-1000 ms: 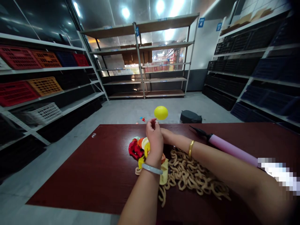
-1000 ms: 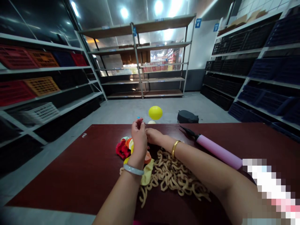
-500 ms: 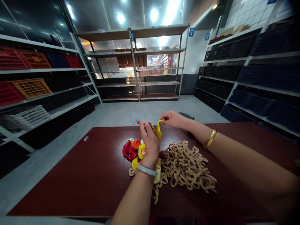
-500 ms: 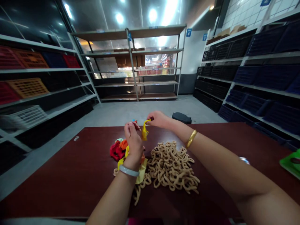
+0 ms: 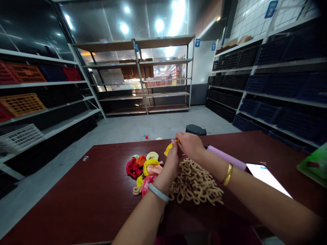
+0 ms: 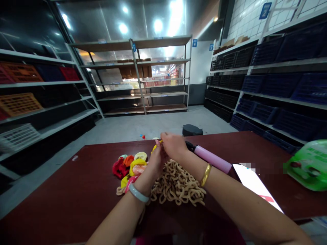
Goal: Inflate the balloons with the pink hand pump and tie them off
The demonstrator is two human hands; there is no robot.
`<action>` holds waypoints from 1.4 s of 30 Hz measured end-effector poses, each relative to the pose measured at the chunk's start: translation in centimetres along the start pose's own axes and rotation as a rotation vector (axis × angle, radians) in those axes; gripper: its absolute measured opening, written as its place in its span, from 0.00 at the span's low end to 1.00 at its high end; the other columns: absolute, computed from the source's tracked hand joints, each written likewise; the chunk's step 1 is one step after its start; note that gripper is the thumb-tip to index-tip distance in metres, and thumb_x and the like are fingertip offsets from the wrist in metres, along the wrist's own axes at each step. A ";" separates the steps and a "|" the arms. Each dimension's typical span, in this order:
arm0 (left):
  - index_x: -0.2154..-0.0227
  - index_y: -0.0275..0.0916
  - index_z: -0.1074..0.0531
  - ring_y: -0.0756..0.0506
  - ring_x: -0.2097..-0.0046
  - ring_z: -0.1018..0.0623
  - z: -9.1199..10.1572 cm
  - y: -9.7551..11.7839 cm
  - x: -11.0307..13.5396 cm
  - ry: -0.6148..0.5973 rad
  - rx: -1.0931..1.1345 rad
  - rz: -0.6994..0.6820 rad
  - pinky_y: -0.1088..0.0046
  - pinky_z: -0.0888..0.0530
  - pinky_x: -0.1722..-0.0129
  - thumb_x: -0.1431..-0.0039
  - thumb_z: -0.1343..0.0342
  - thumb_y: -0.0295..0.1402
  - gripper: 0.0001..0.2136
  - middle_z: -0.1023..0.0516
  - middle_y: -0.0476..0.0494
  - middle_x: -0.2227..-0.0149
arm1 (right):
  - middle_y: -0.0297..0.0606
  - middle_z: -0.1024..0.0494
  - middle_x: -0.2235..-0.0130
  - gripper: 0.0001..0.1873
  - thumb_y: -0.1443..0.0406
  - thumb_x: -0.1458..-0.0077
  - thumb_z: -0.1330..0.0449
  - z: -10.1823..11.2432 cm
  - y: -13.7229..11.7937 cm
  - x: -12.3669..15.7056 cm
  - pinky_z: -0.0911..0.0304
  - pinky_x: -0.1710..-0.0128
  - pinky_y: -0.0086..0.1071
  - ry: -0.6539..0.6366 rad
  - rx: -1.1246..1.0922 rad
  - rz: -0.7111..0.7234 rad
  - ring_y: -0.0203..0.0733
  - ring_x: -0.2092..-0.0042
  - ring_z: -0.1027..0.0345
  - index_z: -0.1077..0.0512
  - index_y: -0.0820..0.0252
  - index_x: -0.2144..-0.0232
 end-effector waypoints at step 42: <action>0.58 0.35 0.31 0.45 0.58 0.21 4.5 2.8 -2.4 0.290 0.220 -0.270 0.64 0.28 0.52 0.39 0.48 0.31 0.08 0.22 0.35 0.57 | 0.42 0.25 0.58 0.29 0.51 0.50 0.44 -4.8 5.6 5.7 0.41 0.64 0.36 -0.025 -0.033 -0.005 0.48 0.58 0.31 0.36 0.54 0.47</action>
Point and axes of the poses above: each hand's wrist, its own x-axis away from the middle knuckle, its own z-axis out of the back of the hand, y = z × x, the point moved 3 cm from there along -x, towards the middle knuckle
